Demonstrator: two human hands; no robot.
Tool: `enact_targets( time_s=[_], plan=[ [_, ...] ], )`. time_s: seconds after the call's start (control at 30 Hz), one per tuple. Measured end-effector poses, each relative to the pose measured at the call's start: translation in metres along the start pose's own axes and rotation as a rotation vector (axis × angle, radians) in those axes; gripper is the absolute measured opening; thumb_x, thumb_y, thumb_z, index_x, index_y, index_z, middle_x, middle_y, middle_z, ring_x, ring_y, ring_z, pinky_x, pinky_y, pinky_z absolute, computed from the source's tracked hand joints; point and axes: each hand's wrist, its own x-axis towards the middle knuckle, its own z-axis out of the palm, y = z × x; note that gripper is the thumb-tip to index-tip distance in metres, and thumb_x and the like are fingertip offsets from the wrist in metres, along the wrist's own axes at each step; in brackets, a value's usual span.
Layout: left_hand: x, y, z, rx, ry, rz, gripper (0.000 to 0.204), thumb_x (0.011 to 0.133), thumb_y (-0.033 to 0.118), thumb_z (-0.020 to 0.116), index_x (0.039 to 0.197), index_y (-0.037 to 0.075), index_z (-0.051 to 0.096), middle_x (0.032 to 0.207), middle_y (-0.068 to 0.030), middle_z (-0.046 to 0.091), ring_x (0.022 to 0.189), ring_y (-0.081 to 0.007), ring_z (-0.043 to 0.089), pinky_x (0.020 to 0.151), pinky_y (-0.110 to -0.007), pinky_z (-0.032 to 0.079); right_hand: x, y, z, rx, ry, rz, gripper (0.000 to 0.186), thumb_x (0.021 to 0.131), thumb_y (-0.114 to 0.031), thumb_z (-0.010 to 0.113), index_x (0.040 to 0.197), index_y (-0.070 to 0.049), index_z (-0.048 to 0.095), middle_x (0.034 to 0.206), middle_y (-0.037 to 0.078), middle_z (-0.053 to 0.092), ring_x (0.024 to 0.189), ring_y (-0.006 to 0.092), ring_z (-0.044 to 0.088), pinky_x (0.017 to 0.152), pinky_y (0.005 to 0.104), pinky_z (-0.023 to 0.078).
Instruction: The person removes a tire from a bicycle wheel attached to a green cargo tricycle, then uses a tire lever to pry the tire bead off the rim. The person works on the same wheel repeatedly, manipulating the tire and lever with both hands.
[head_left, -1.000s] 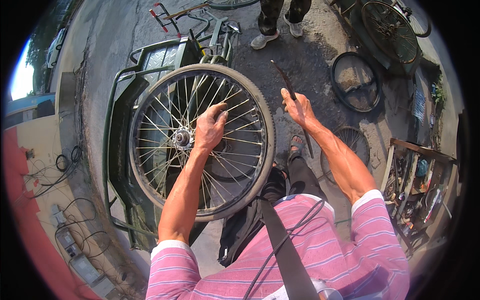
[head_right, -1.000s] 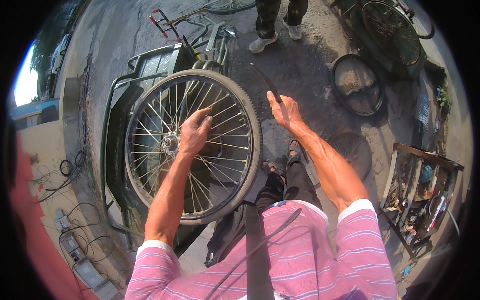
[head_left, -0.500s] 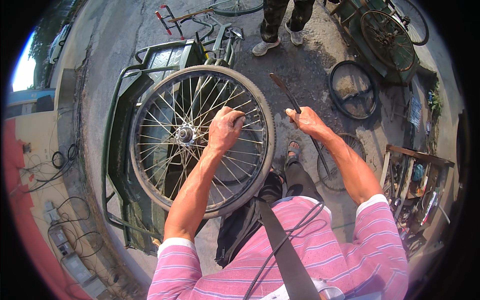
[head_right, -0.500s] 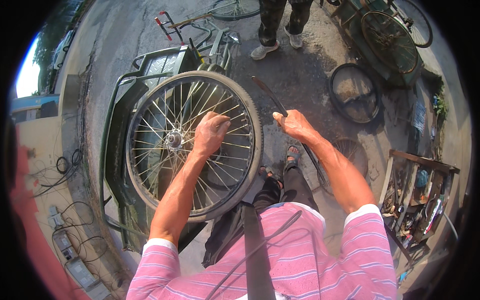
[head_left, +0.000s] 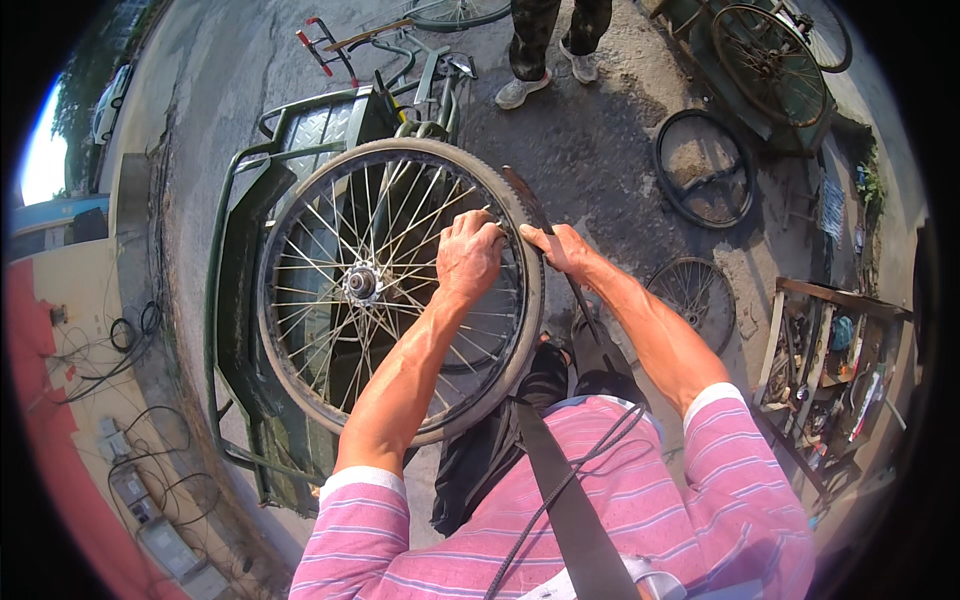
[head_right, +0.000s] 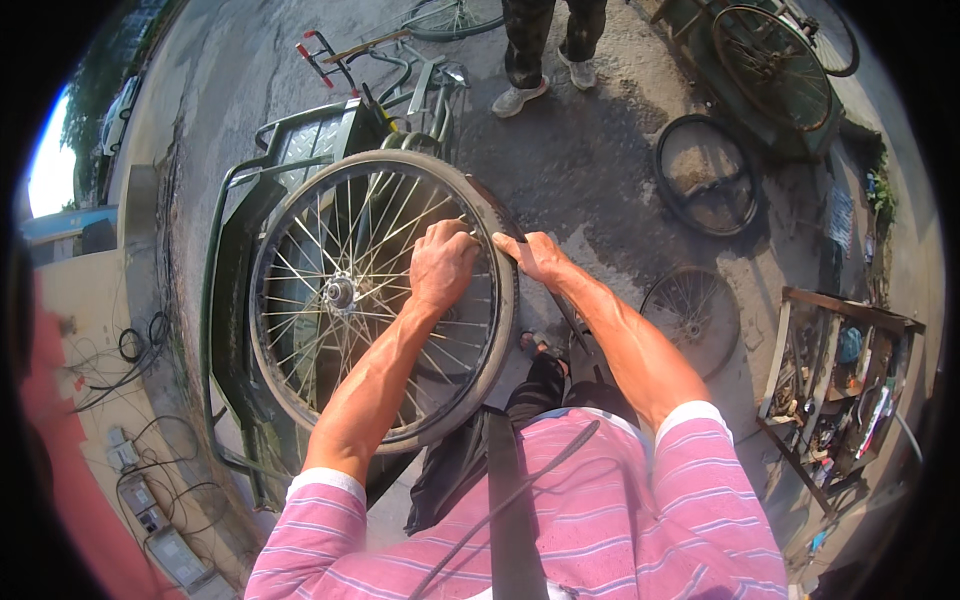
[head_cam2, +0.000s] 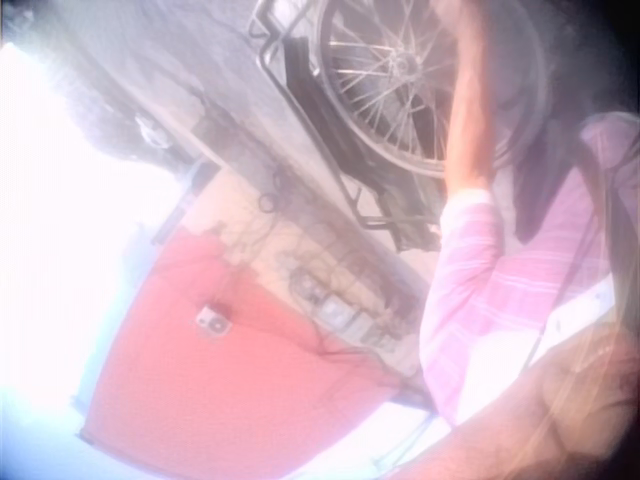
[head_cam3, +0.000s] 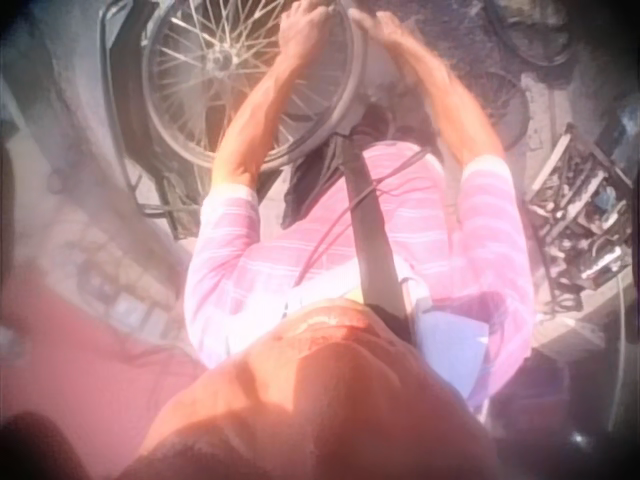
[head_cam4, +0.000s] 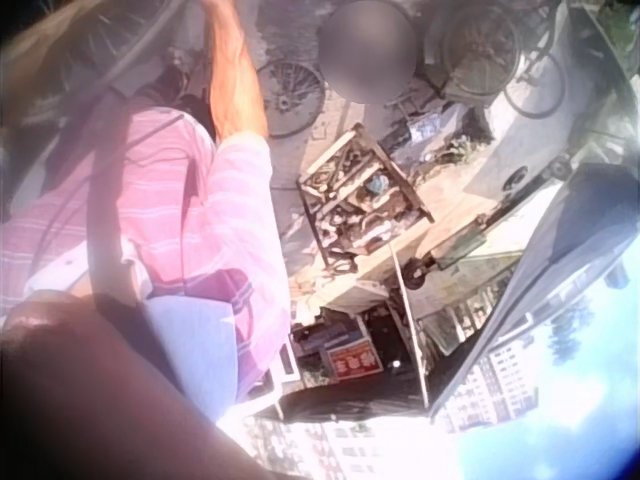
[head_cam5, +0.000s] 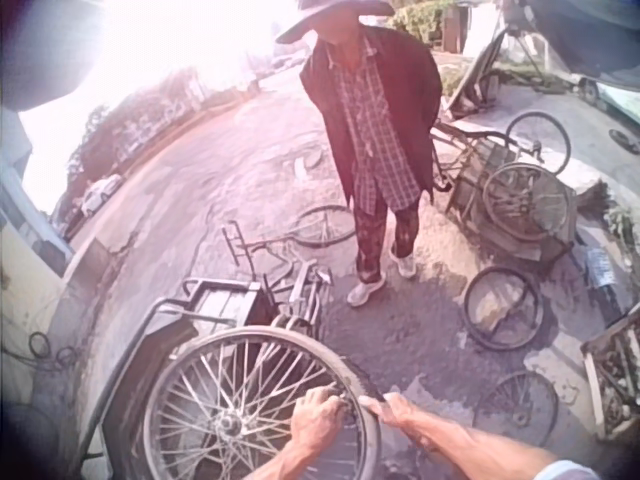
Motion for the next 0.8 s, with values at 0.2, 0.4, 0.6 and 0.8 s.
enact_targets(
  time_s=[0.2,0.4,0.6,0.8],
  plan=[
    [0.003,-0.005,0.006,0.031,-0.071,-0.077,0.011,0.093,0.019,0.075,0.1,0.01,0.072,0.117,-0.0072,0.071,0.119,-0.032,0.066,0.097,-0.049,0.053,0.013,0.005,0.034,0.371,0.166,-0.028,0.034,0.105,-0.037,0.075,0.095,-0.005,0.08,0.087,-0.001,0.073,0.08,0.0094,0.062,0.074,0.0322,0.049],
    [0.011,-0.003,0.002,-0.018,-0.097,-0.109,0.013,0.093,0.018,0.075,0.102,0.009,0.073,0.121,-0.0075,0.072,0.12,-0.0318,0.066,0.098,-0.048,0.054,0.021,0.013,0.031,0.245,0.206,-0.121,0.043,0.104,-0.044,0.075,0.102,-0.001,0.079,0.089,0.002,0.073,0.085,0.0122,0.062,0.077,0.035,0.052],
    [0.013,-0.003,0.01,0.033,-0.034,-0.09,0.019,0.094,0.018,0.075,0.111,0.008,0.076,0.127,-0.0084,0.072,0.122,-0.0325,0.067,0.097,-0.048,0.056,0.045,0.026,0.023,-0.084,0.248,-0.241,0.065,0.104,-0.063,0.064,0.096,0.001,0.075,0.083,0.018,0.073,0.081,0.0273,0.071,0.077,0.0444,0.054],
    [0.013,-0.005,0.016,0.061,-0.125,-0.127,0.018,0.096,0.018,0.073,0.108,0.004,0.075,0.124,-0.0131,0.071,0.119,-0.0347,0.066,0.097,-0.049,0.054,0.034,0.017,0.027,0.008,0.273,-0.178,0.062,0.103,-0.059,0.068,0.091,0.001,0.075,0.079,0.016,0.073,0.077,0.0247,0.068,0.074,0.0433,0.054]
  ],
)
